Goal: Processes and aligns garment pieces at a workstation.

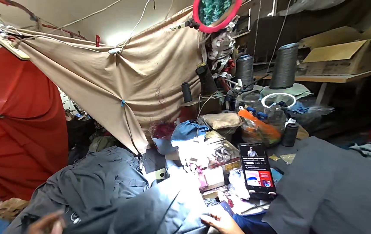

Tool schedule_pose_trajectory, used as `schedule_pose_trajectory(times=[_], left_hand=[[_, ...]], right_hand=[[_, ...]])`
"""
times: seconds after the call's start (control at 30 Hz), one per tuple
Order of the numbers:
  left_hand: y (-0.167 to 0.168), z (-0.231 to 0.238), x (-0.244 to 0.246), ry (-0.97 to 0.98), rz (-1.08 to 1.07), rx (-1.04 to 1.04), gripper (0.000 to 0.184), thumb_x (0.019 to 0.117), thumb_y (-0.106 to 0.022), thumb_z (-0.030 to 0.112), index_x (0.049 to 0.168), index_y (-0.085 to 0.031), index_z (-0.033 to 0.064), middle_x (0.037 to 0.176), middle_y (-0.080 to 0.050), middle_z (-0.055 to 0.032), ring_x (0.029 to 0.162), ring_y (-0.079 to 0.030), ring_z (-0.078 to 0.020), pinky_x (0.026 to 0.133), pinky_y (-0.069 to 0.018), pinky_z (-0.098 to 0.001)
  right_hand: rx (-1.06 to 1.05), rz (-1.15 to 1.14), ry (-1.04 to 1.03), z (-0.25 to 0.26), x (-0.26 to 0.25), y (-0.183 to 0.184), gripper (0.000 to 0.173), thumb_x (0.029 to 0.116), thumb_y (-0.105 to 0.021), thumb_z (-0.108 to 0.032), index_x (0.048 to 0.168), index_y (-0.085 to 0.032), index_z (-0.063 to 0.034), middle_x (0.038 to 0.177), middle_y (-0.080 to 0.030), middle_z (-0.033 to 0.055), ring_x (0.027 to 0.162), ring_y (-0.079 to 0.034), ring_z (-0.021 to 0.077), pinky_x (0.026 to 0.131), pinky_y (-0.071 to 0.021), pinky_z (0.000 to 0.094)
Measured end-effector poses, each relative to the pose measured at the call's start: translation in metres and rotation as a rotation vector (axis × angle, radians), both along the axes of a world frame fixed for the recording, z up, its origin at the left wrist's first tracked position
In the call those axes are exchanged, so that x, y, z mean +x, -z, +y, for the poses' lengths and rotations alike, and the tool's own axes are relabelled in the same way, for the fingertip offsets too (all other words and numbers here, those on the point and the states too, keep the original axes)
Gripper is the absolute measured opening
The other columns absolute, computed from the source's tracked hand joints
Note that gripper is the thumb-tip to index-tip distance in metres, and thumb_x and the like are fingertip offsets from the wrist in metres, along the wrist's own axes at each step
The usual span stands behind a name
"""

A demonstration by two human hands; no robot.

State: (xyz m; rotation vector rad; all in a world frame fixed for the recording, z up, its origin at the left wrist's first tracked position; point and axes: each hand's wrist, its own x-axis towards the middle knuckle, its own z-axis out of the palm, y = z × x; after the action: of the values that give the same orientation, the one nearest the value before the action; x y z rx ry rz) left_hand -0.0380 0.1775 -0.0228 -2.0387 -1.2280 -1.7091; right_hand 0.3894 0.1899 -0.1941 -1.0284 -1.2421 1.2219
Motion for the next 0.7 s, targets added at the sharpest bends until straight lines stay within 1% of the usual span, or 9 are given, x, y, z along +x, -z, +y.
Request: schedule_pose_trajectory(times=[0.03,0.1,0.17,0.23,0.37,0.43,0.5,0.63,0.7], left_hand=[[-0.019,0.023,-0.01,-0.096,0.117,-0.001,0.038,0.1028,-0.051,0.018,0.116,-0.055,-0.0175,0.099,-0.063,-0.0153,0.084,-0.059,-0.0079,0.079,-0.0517,-0.0243],[-0.026,0.071,-0.02,-0.305,0.298,-0.165,0.057,0.0956,-0.063,0.036,0.123,-0.06,-0.0137,0.103,-0.066,-0.0319,0.084,-0.066,-0.0385,0.076,-0.0554,-0.0521],[-0.009,0.111,-0.018,-0.464,0.401,-0.485,0.071,0.0887,-0.073,0.049,0.137,-0.059,-0.0014,0.125,-0.061,-0.0368,0.111,-0.062,-0.0557,0.091,-0.0486,-0.0713],[-0.006,0.127,-0.001,-0.594,0.549,-0.629,0.072,0.0879,-0.079,0.039,0.148,-0.053,0.0088,0.137,-0.055,-0.0369,0.128,-0.05,-0.0596,0.101,-0.0377,-0.0757],[-0.017,0.098,0.067,-0.617,0.61,-0.463,0.067,0.0871,-0.076,0.003,0.15,-0.053,0.0098,0.144,-0.053,-0.033,0.137,-0.042,-0.0589,0.107,-0.0284,-0.0772],[0.01,0.075,0.109,-0.419,0.546,-0.194,0.038,0.0928,-0.065,0.006,0.13,-0.067,-0.0006,0.132,-0.063,-0.0301,0.126,-0.058,-0.0515,0.103,-0.0446,-0.0674],[0.061,0.053,0.163,-0.123,0.485,-0.045,0.025,0.0945,-0.063,0.018,0.103,-0.078,0.0,0.106,-0.075,-0.0193,0.1,-0.074,-0.0351,0.086,-0.0613,-0.05],[0.153,0.044,0.225,0.018,0.621,-0.292,0.024,0.0887,-0.067,0.02,0.101,-0.081,0.0051,0.091,-0.077,-0.0111,0.083,-0.076,-0.028,0.07,-0.0628,-0.0453],[0.149,0.05,0.226,-0.02,0.544,-0.581,0.026,0.0925,-0.062,0.016,0.108,-0.08,0.0063,0.101,-0.078,-0.0125,0.094,-0.076,-0.0313,0.081,-0.061,-0.0522]], right_hand=[[-0.034,0.045,0.002,0.001,-0.006,0.001,0.007,0.0944,-0.069,-0.009,0.096,-0.074,-0.0045,0.086,-0.073,-0.0044,0.083,-0.068,0.0009,0.085,-0.0569,0.025],[-0.105,0.128,0.0,0.001,-0.015,0.005,0.006,0.0956,-0.067,-0.008,0.097,-0.071,-0.0051,0.086,-0.073,-0.0041,0.084,-0.069,0.0029,0.086,-0.0571,0.0272],[-0.189,0.17,0.0,-0.002,-0.018,0.012,0.005,0.0964,-0.066,-0.009,0.095,-0.07,-0.0053,0.084,-0.073,-0.0029,0.081,-0.069,0.0048,0.084,-0.0573,0.0287],[-0.266,0.16,-0.008,-0.003,-0.016,0.019,0.008,0.0963,-0.068,-0.012,0.094,-0.07,-0.0045,0.082,-0.073,-0.0013,0.079,-0.069,0.0066,0.082,-0.0576,0.0301],[-0.309,0.071,-0.037,-0.009,-0.005,0.024,0.01,0.0946,-0.071,-0.015,0.089,-0.07,-0.0067,0.078,-0.071,-0.0028,0.075,-0.067,0.0063,0.075,-0.0569,0.0287],[-0.295,0.084,-0.066,-0.012,-0.002,0.02,0.008,0.0945,-0.071,-0.016,0.09,-0.071,-0.0085,0.079,-0.072,-0.004,0.076,-0.068,0.0056,0.076,-0.0577,0.0279],[-0.286,0.108,-0.088,-0.015,-0.001,0.014,0.006,0.0942,-0.071,-0.014,0.091,-0.07,-0.0095,0.08,-0.072,-0.0052,0.076,-0.068,0.0048,0.076,-0.0575,0.0271],[-0.295,0.17,-0.115,-0.019,-0.001,0.004,0.005,0.0942,-0.071,-0.013,0.093,-0.072,-0.0083,0.083,-0.074,-0.0032,0.077,-0.069,0.0057,0.075,-0.0576,0.027],[-0.289,0.19,-0.101,-0.02,-0.001,0.003,0.005,0.0932,-0.071,-0.011,0.089,-0.073,-0.0083,0.08,-0.073,-0.0032,0.074,-0.067,0.005,0.072,-0.0564,0.0257]])
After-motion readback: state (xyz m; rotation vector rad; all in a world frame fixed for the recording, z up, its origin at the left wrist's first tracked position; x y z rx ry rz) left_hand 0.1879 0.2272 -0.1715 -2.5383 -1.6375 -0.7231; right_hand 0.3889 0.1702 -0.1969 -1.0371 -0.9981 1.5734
